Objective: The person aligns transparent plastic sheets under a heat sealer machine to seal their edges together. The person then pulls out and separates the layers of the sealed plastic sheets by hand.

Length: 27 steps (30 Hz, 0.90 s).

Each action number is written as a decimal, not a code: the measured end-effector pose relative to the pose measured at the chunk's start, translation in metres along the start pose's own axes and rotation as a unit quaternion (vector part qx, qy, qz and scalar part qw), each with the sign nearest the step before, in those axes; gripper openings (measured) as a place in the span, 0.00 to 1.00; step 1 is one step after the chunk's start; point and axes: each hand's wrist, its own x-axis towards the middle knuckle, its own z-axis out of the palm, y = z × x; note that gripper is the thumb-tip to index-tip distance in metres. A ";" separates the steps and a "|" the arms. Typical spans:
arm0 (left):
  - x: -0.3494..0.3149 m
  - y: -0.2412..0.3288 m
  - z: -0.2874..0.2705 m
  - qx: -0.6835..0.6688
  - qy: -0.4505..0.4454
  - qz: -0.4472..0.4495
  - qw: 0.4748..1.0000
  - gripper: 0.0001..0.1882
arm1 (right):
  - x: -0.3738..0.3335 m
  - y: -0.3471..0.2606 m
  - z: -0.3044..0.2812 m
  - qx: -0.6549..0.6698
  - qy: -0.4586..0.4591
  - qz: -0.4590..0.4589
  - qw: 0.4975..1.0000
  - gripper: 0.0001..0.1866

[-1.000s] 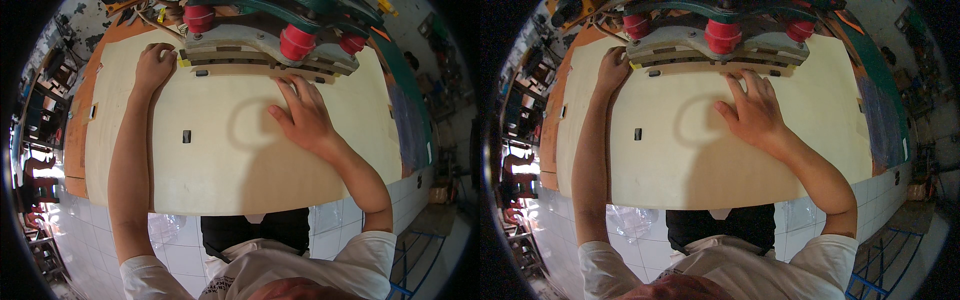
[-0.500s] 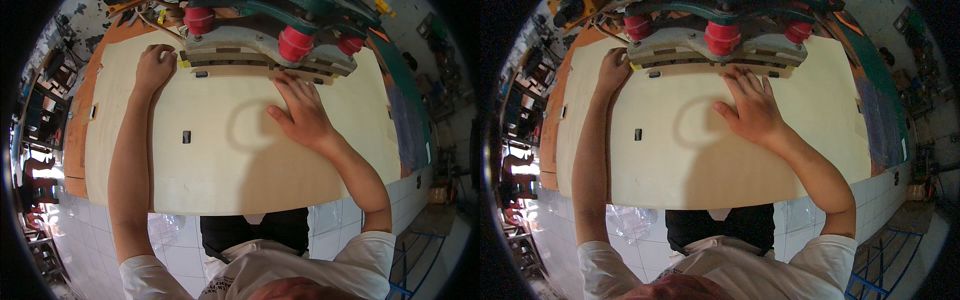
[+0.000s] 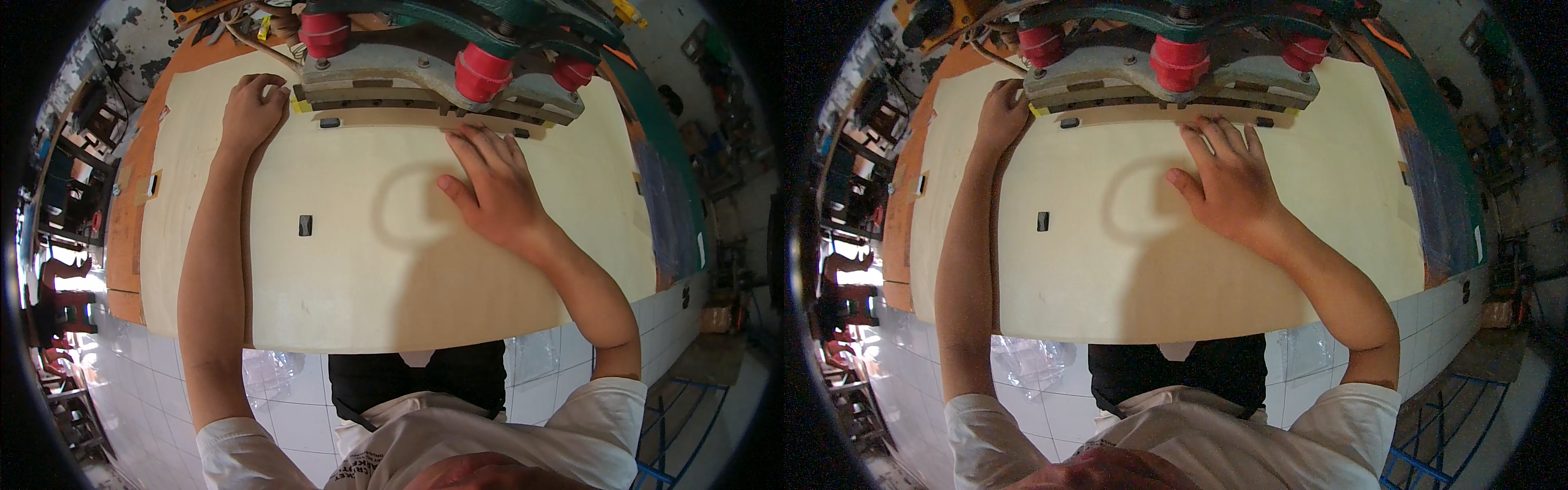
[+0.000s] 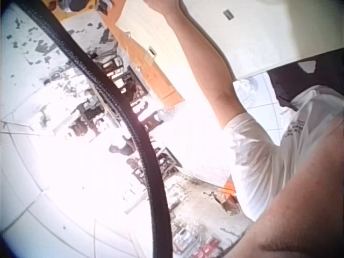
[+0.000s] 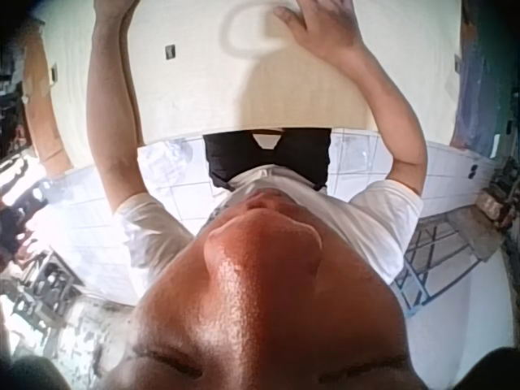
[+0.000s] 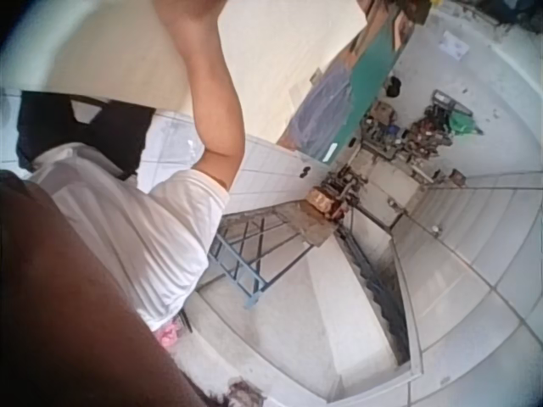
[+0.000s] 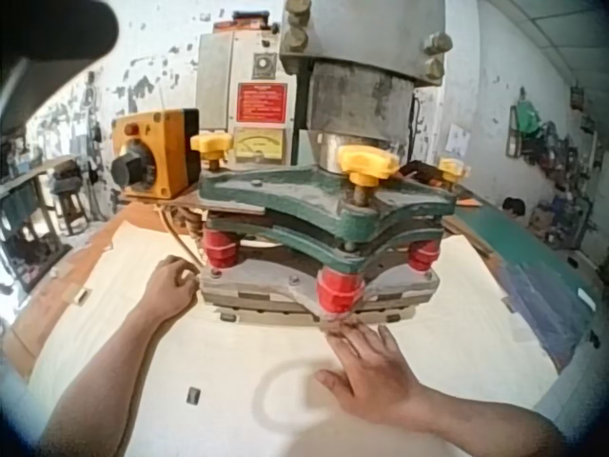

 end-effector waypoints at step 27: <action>0.000 0.000 -0.001 -0.010 -0.019 -0.022 1.000 0.15 | 0.000 0.003 0.002 0.007 0.026 0.000 1.000 0.29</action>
